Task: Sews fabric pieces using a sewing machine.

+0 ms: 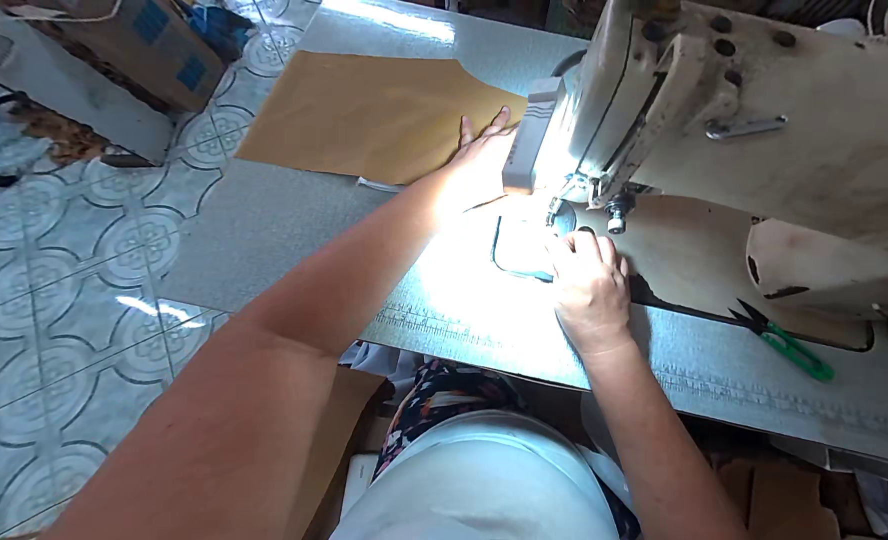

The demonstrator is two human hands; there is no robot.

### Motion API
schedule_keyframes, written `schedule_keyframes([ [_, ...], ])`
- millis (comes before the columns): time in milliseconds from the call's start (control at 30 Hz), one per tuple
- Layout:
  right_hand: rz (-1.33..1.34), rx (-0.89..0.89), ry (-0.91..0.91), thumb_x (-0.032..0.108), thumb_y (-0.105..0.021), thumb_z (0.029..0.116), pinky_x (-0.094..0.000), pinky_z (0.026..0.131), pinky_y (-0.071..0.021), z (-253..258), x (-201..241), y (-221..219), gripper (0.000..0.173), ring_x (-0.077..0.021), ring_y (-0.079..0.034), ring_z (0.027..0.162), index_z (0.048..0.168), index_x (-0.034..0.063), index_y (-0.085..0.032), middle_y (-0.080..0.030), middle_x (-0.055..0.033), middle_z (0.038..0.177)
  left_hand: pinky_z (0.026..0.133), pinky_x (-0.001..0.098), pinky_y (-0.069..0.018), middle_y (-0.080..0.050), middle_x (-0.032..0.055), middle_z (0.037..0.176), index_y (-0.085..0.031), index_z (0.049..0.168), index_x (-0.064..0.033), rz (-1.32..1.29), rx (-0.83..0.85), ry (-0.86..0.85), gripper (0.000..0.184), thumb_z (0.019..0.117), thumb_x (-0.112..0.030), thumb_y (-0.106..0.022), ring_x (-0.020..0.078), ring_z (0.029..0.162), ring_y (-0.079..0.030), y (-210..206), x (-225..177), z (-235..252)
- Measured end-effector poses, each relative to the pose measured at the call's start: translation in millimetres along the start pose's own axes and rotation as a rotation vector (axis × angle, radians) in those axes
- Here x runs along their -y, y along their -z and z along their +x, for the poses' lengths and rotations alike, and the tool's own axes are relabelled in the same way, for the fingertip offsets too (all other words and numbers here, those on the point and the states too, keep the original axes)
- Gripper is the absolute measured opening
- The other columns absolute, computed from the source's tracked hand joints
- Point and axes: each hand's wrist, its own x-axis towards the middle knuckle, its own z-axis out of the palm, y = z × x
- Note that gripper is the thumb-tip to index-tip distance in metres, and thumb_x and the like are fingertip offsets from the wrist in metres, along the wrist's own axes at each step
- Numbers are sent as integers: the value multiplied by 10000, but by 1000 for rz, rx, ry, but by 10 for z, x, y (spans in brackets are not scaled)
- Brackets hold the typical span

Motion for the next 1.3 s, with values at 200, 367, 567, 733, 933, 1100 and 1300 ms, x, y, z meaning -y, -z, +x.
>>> schedule_keyframes([
  [200, 26, -10, -1, 137, -596, 1000, -475, 801, -512, -9, -17, 0, 249, -312, -644, 1045, 1186, 154, -761, -695, -104, 1100, 1162, 775, 44, -362, -36, 1658, -371, 1601, -251, 39, -10, 35, 872, 875, -635, -663, 261, 1585, -174, -20, -11, 26],
  [367, 44, -3, -2, 158, -587, 1014, -493, 831, -520, -3, -21, 11, 238, -328, -646, 1062, 1175, 133, -761, -697, -114, 1110, 1158, 780, 11, -421, -20, 1624, -420, 1575, -229, 34, -38, 14, 877, 843, -604, -722, 272, 1575, -209, 7, -74, -39],
  [567, 59, -9, 8, 177, -579, 1025, -493, 838, -516, -1, -46, -7, 231, -322, -645, 1066, 1152, 124, -765, -695, -119, 1105, 1200, 704, -94, -563, 78, 1503, -674, 1277, -36, -193, -219, -82, 305, 984, -112, -639, 296, 1513, -361, 385, -321, -446],
  [733, 59, -1, 7, 190, -582, 1024, -495, 826, -505, 28, -22, -5, 231, -335, -639, 1069, 1157, 141, -766, -693, -120, 1119, 1193, 606, -294, -659, 53, 1387, -756, 1123, -93, -116, -390, -210, 222, 1034, -170, -568, 228, 1390, -536, 543, 193, -823],
  [933, 364, -18, 224, 66, -598, 988, -458, 942, -562, 433, 392, -12, 250, -328, -692, 1098, 1191, 37, -740, -723, -168, 1177, 1198, 637, -278, -650, 46, 1408, -765, 1187, -114, -91, -303, -160, 270, 942, -214, -715, 321, 1448, -465, 554, 548, -1352],
  [1100, 454, 6, 240, 99, -585, 1020, -500, 957, -523, 878, 588, -596, 190, -327, -663, 1109, 1142, 52, -721, -692, -164, 1169, 1215, 639, -232, -639, 15, 1427, -762, 1207, -133, -145, -324, -110, 299, 944, -271, -720, 298, 1473, -434, 410, 600, -1369],
  [1300, 319, -79, 261, 159, -550, 1030, -456, 887, -515, 1048, 553, -757, 208, -296, -687, 996, 1020, 78, -741, -714, -136, 995, 1194, 697, -201, -634, 12, 1431, -764, 1188, -168, -153, -340, -68, 288, 936, -303, -729, 301, 1475, -429, 373, 629, -1357],
])
